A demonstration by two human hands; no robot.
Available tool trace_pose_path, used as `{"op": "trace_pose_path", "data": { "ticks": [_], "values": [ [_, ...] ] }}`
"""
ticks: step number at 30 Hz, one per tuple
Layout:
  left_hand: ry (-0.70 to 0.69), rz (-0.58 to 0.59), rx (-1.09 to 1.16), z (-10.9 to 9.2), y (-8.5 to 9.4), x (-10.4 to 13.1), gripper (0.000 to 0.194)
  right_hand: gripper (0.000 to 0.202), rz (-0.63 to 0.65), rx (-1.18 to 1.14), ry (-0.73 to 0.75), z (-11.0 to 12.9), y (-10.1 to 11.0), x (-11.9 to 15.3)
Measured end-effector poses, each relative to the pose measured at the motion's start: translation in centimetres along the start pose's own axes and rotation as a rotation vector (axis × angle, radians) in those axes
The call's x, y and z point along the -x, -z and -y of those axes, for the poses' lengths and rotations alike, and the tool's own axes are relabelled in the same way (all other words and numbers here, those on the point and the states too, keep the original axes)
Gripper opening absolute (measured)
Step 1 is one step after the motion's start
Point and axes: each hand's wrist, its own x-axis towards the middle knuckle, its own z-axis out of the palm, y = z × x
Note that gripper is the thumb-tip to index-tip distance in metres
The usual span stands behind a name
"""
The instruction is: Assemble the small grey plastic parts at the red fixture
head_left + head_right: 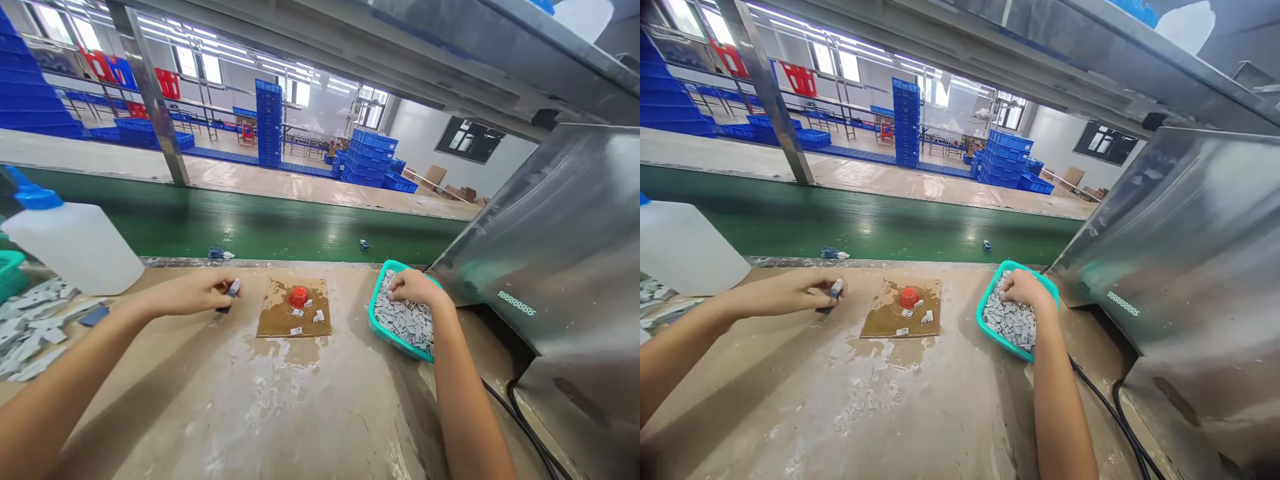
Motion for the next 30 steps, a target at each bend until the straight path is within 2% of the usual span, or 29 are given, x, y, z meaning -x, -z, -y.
{"op": "trace_pose_path", "data": {
  "ticks": [3,7,10,12,15,19,22,25,28,30],
  "values": [
    [-0.047,0.062,0.183,-1.1,-0.1,0.0,0.011,0.008,-0.058,0.018,0.04,0.0,0.6,0.5],
    [-0.06,-0.017,0.44,-2.7,-1.9,-1.0,0.013,0.02,-0.106,-0.002,0.076,0.6,0.9,1.1],
    [-0.081,-0.06,0.427,-3.6,-3.6,-1.6,0.018,0.019,-0.131,-0.017,0.061,0.9,1.2,1.3],
    [-0.074,-0.062,0.367,-3.9,-4.5,-1.6,0.022,0.017,-0.191,-0.019,0.026,1.2,1.5,1.4],
    [-0.083,-0.031,0.339,-4.0,-5.1,-1.4,0.022,0.017,-0.238,-0.159,0.044,2.4,1.4,1.6],
    [-0.172,-0.061,0.376,-4.3,-5.4,-0.9,0.02,0.019,-0.145,-0.503,0.315,6.8,-0.4,2.1],
    [-0.266,-0.112,0.391,-4.7,-6.1,-0.5,0.019,0.015,0.032,-0.558,0.529,10.6,-2.6,2.6],
    [-0.348,-0.105,0.355,-4.9,-6.9,-0.4,0.013,0.02,0.132,-0.573,0.556,12.5,-4.1,2.9],
    [-0.295,-0.091,0.443,-4.7,-7.3,-0.6,0.01,0.023,0.108,-0.631,0.514,12.8,-4.9,2.9],
    [-0.21,-0.095,0.63,-4.5,-7.4,-0.9,0.012,0.017,-0.051,-0.682,0.517,12.9,-5.2,2.9]
  ]
}}
